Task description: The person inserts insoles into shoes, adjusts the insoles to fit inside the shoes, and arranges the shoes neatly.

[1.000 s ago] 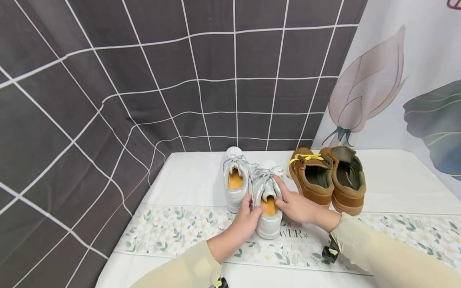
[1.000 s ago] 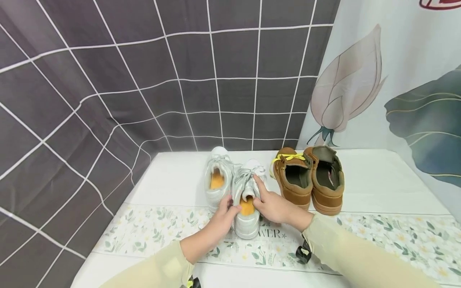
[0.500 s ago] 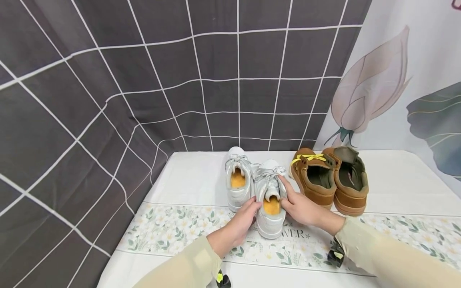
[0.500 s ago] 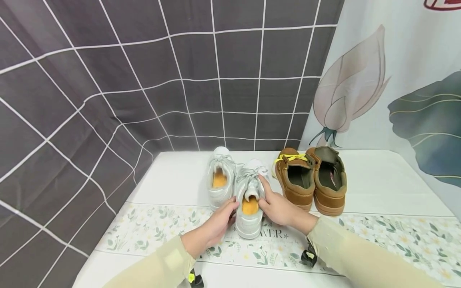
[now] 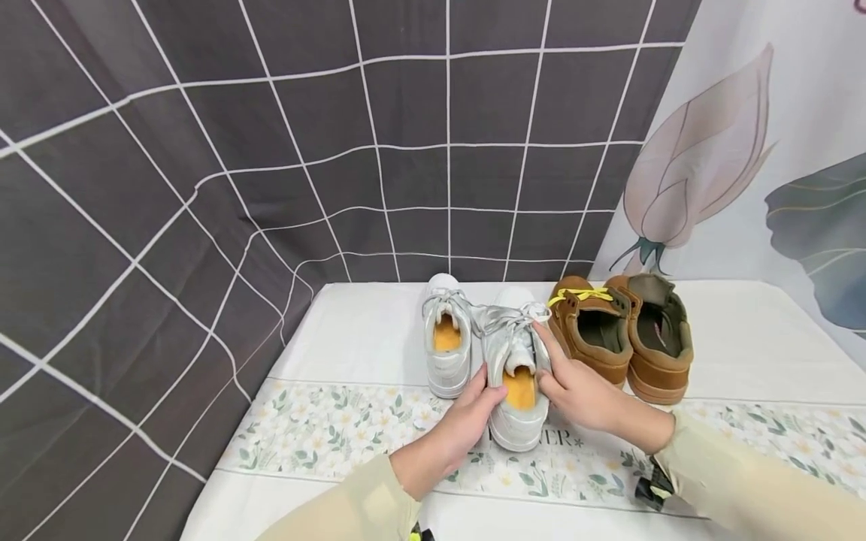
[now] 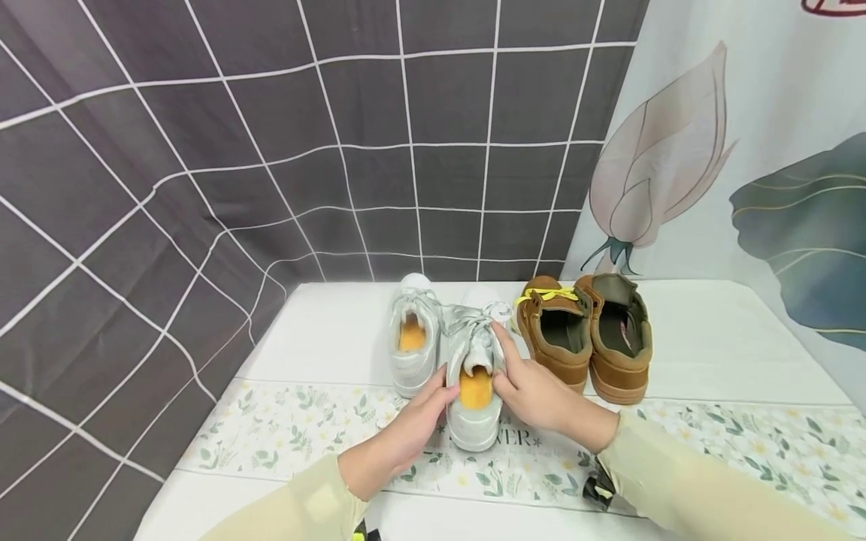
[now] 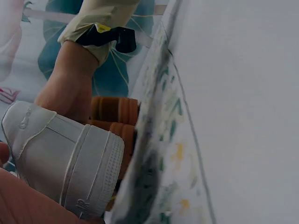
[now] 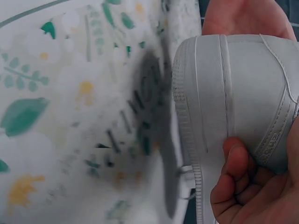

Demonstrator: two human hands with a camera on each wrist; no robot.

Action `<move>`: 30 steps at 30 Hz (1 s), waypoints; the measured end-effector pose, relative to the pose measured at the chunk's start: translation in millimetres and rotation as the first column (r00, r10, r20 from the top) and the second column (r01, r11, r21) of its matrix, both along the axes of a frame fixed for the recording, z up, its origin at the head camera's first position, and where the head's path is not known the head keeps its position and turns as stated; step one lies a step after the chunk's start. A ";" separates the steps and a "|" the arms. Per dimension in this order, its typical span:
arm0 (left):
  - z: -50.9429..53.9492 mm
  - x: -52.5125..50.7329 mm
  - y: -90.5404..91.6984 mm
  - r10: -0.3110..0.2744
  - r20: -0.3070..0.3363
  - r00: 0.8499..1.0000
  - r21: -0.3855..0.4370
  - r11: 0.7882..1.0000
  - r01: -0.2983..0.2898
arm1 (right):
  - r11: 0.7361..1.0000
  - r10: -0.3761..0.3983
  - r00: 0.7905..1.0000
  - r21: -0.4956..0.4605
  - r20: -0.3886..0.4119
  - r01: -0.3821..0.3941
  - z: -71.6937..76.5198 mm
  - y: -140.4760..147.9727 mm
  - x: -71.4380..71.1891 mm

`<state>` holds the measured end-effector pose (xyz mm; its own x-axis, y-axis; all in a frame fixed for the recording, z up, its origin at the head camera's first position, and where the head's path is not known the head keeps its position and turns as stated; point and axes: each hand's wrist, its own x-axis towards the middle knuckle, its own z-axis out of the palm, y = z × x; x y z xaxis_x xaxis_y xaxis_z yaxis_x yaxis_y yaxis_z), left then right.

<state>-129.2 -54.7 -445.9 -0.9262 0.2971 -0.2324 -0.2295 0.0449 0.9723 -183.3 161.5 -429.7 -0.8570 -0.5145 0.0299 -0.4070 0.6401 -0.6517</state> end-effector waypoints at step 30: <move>79.9 -24.7 -113.1 0.198 -0.308 0.931 -0.044 0.974 -0.221 | 0.989 0.148 0.972 0.054 -0.183 -0.140 88.8 -135.2 -53.5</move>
<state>-153.9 -167.9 -366.0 -0.9954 0.0810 0.0512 0.0596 0.1045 0.9927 -236.8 26.2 -340.9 -0.7552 -0.6361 0.1581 -0.6083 0.5903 -0.5307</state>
